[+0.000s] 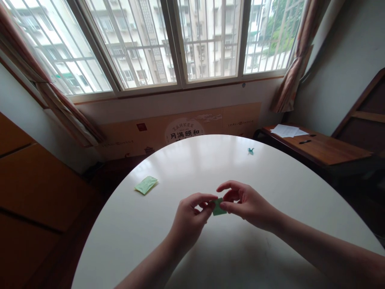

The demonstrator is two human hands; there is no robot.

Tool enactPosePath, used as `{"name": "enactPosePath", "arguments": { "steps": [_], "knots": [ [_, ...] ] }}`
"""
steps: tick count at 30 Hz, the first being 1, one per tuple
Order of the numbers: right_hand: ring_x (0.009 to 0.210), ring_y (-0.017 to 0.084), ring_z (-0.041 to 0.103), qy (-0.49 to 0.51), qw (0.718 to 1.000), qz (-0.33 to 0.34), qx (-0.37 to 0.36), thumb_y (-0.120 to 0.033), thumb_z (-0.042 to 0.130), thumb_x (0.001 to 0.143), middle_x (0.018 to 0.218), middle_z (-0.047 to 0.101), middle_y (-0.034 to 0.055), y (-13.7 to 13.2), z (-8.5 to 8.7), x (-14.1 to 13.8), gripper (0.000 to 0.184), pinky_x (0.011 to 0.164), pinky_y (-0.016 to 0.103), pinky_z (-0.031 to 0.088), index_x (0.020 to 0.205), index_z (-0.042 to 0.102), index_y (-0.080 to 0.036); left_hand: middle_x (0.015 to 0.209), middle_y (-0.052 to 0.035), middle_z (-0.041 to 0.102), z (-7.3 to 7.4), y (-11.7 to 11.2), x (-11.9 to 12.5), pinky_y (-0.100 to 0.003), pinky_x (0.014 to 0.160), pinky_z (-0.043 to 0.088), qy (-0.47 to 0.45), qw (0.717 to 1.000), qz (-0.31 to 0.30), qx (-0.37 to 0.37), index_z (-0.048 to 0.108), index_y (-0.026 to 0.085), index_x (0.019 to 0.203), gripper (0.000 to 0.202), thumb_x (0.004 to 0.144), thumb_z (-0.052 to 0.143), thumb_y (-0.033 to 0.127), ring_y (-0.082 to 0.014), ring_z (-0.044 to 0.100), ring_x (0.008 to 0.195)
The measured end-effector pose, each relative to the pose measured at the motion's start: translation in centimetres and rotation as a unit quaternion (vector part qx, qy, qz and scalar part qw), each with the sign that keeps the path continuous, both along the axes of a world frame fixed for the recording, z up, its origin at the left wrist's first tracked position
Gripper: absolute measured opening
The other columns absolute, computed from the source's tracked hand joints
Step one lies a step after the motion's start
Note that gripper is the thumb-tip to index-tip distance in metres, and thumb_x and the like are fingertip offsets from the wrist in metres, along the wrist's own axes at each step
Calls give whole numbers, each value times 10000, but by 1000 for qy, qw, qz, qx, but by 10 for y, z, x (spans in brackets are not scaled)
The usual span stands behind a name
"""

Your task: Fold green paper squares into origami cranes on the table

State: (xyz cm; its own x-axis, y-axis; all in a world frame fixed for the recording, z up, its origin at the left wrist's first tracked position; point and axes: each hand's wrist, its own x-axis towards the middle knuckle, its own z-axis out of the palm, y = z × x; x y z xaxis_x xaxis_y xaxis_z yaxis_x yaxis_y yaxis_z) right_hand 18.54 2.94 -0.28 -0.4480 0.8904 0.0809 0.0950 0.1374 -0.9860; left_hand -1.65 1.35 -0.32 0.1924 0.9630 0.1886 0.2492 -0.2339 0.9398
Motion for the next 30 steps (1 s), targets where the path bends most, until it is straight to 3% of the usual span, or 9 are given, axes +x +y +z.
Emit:
{"name": "enactPosePath", "arguments": {
  "steps": [7,14,21,30],
  "knots": [
    [716,166,645,-2,1000,7,10,-395,732,859,841,724,47,1,0,-1,286,504,226,430,1042,656,-189,773,-69,718,5,-2,2,-212,464,477,-26,1000,1,6,790,168,837,140,756,679,192,-148,604,599],
    [754,175,661,-45,985,-29,165,-247,697,864,888,711,39,1,-6,-2,72,539,237,488,930,705,-220,643,-40,682,6,0,4,-215,423,460,-54,995,35,-73,778,140,817,162,720,673,216,-118,535,493],
    [801,199,682,-141,937,-30,317,-202,649,903,933,740,51,-2,0,-1,98,672,309,546,952,721,-245,575,-17,643,6,2,5,-214,429,439,-57,989,30,-135,774,128,846,204,700,660,212,-111,521,465],
    [828,188,684,-147,930,38,334,-104,603,884,974,747,53,-1,6,6,232,699,290,539,1018,737,-240,626,1,604,6,-1,4,-184,405,385,-79,976,13,-202,737,121,926,278,740,730,328,-102,488,525]
  ]
}}
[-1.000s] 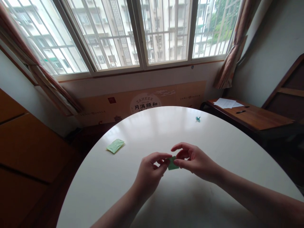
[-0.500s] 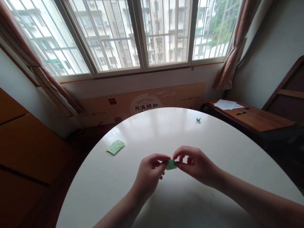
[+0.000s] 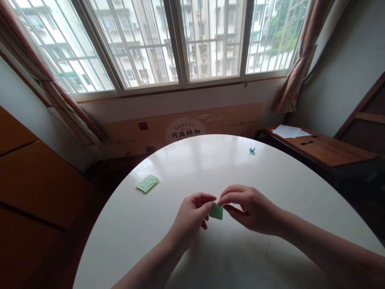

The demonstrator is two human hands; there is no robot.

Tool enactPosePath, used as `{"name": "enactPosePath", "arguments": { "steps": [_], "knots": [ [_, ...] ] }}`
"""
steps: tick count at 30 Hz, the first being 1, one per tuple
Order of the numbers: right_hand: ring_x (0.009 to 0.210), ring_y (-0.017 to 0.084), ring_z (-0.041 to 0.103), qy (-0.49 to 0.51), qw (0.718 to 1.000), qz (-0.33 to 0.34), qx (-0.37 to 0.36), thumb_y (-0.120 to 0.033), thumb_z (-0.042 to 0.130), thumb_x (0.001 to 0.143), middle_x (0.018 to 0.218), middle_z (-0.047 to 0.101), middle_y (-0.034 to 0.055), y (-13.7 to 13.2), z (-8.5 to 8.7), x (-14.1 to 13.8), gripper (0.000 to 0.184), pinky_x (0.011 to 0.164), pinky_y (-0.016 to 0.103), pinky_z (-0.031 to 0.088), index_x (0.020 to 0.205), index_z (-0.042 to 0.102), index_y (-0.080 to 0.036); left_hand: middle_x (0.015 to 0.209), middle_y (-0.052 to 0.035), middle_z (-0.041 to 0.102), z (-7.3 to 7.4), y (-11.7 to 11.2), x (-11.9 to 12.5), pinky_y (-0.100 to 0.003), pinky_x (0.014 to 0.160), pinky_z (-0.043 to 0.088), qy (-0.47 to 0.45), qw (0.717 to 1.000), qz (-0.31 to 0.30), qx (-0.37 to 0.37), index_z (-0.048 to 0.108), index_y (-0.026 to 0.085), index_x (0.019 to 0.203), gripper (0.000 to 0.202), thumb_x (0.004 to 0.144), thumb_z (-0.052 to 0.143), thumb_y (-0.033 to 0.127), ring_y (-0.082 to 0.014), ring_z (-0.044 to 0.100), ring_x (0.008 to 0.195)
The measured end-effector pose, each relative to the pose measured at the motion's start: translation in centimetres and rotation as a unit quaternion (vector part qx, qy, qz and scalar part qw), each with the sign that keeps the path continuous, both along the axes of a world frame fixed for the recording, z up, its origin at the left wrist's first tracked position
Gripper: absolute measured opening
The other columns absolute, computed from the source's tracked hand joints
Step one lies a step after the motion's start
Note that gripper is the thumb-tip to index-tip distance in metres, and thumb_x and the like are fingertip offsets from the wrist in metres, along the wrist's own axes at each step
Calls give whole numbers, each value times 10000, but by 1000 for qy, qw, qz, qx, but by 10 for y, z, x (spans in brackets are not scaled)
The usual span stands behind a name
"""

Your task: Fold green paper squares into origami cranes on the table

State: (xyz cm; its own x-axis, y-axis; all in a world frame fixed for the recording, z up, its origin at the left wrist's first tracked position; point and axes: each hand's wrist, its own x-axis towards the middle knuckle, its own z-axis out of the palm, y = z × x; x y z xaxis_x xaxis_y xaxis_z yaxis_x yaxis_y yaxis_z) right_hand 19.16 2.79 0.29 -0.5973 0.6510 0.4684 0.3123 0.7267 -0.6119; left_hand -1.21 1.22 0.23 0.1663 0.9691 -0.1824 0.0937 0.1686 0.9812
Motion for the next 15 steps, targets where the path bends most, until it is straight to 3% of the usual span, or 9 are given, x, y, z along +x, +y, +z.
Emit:
{"name": "enactPosePath", "arguments": {
  "steps": [5,11,15],
  "knots": [
    [834,193,692,-19,999,31,0,-196,636,923,970,742,66,1,2,2,129,743,309,544,994,735,-238,666,11,613,4,-1,1,-169,404,346,-15,999,-37,-27,711,118,1012,353,744,761,341,-62,433,481],
    [787,162,687,-21,997,68,2,-231,624,958,918,725,52,1,0,2,127,711,268,520,960,752,-237,652,13,613,0,-1,0,-175,406,323,-5,999,-33,-35,715,111,985,309,736,743,292,-52,412,457],
    [742,148,668,-55,995,71,35,-233,623,958,859,721,39,5,-4,4,138,681,255,488,920,755,-223,735,-22,686,-5,3,-4,-210,468,397,74,996,-53,8,722,148,1028,273,796,682,287,-104,519,538]
  ]
}}
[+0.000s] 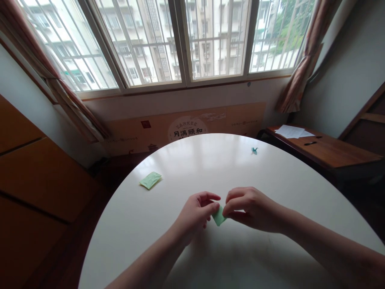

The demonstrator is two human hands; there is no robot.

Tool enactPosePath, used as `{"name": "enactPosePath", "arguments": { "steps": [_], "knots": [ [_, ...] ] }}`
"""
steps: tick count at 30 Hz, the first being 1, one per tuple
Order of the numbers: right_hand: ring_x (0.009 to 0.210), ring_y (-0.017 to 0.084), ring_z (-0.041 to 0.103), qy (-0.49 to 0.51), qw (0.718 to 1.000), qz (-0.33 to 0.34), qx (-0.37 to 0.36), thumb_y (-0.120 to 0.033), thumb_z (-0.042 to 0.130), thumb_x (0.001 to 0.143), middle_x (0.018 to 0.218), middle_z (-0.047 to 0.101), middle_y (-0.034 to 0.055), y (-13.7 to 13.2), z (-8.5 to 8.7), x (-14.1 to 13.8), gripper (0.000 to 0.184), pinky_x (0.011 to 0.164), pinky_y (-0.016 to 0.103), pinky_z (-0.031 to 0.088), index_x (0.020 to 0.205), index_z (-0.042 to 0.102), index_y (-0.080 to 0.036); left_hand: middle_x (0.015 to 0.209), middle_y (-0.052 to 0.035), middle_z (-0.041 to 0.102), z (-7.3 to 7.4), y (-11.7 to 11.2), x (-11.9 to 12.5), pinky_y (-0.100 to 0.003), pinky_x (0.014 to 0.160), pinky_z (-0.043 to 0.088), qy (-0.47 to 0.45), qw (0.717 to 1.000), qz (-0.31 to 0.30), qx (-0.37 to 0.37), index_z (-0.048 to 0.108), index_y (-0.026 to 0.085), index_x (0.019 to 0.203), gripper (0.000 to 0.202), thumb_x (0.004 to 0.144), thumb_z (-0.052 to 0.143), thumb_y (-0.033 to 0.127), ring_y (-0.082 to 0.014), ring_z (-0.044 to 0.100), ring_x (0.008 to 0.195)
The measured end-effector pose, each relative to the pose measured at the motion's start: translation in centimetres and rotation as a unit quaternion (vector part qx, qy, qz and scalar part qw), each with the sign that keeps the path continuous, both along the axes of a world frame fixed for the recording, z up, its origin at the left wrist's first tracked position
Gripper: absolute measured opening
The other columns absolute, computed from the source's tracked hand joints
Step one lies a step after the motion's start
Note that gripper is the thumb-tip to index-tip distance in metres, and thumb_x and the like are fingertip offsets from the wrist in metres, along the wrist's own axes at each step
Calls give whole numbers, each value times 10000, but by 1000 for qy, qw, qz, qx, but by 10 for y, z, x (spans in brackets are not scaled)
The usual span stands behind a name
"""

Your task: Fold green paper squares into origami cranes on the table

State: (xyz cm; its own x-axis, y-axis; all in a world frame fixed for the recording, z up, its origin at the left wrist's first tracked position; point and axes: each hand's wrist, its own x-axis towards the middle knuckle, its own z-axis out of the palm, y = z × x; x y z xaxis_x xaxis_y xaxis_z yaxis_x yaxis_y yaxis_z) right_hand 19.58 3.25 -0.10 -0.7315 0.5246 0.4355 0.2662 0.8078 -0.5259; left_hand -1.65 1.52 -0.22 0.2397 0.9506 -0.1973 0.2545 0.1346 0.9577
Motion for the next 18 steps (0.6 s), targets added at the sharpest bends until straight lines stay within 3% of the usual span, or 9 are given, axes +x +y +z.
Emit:
{"name": "enactPosePath", "arguments": {
  "steps": [2,6,12,18],
  "knots": [
    [749,151,670,-27,1000,-2,5,-241,623,958,864,728,40,3,-1,3,140,684,256,485,906,752,-219,843,-47,737,-1,3,-4,-259,589,477,101,989,-11,105,749,172,990,211,809,664,241,-145,595,650],
    [778,160,684,-66,998,6,1,-245,629,954,872,740,35,11,-4,10,139,700,260,492,884,747,-219,944,-37,762,2,5,-10,-309,767,516,229,930,-82,277,785,214,892,190,812,648,110,-179,658,785],
    [772,149,685,-91,996,9,-15,-252,651,938,866,747,23,16,-6,15,122,702,249,488,882,754,-217,1024,-8,776,8,-3,-10,-296,817,517,292,851,-236,366,781,239,987,286,875,590,57,-195,655,940],
    [790,143,679,-127,991,18,-26,-238,689,904,883,751,4,14,-6,17,82,711,242,469,895,770,-236,1061,29,766,9,-10,-7,-280,837,503,318,814,-302,380,759,260,1007,315,903,543,56,-179,642,948]
  ]
}}
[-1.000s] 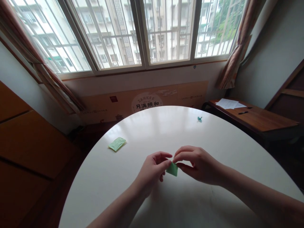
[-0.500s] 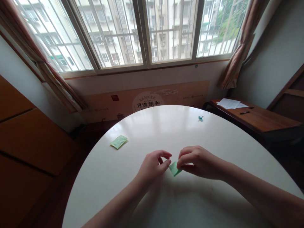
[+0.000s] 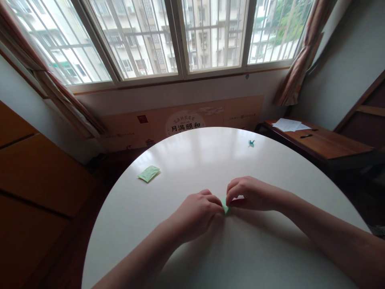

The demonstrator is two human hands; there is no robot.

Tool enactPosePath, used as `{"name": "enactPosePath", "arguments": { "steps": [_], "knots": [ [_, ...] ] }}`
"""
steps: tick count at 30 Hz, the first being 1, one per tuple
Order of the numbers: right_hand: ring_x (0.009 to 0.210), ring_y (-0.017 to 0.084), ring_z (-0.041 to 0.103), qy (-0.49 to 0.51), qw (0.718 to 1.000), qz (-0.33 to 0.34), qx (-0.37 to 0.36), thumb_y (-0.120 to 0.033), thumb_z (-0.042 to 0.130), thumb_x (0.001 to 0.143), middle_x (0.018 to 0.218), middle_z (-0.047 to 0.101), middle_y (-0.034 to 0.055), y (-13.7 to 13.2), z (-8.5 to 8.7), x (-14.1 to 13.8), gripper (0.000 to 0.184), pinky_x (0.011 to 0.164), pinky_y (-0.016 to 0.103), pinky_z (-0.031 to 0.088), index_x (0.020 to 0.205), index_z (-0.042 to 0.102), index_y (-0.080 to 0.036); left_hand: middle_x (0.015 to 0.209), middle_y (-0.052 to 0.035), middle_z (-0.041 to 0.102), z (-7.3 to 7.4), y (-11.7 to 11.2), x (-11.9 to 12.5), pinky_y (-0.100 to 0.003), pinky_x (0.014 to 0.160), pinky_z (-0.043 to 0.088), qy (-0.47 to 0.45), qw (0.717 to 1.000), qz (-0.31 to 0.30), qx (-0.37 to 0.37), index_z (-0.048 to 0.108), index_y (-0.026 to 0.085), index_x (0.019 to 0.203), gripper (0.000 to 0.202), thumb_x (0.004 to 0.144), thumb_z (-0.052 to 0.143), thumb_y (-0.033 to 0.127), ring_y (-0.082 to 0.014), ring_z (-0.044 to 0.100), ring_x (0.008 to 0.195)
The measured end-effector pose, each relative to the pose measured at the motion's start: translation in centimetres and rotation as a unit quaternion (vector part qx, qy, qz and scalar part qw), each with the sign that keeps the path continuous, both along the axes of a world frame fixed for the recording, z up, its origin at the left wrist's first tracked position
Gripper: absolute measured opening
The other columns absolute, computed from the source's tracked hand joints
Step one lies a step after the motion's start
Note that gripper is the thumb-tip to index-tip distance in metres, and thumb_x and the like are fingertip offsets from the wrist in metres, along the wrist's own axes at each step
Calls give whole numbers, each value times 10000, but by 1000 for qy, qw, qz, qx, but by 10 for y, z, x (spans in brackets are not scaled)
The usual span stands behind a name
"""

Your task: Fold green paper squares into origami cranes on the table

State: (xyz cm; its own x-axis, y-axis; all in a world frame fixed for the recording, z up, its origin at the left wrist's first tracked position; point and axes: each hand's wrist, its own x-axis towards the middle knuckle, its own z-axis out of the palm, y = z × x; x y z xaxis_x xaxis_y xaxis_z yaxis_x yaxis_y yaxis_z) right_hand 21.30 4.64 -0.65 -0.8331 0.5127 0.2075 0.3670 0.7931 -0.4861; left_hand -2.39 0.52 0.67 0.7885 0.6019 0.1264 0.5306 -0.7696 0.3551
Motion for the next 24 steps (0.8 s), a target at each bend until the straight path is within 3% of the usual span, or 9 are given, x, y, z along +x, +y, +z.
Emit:
{"name": "enactPosePath", "arguments": {
  "steps": [13,24],
  "knots": [
    [731,125,662,-7,994,1,-108,-212,696,886,851,725,14,17,-10,2,98,667,201,466,918,789,-212,973,29,737,10,-1,1,-292,833,490,55,998,-15,-34,695,236,856,219,880,547,76,-192,611,928],
    [792,147,660,-32,988,-73,-133,-238,702,863,851,741,-16,18,-10,-5,56,688,227,441,862,758,-232,947,39,731,8,8,4,-306,806,498,67,995,-9,-77,670,241,902,195,911,526,111,-184,600,884]
  ]
}}
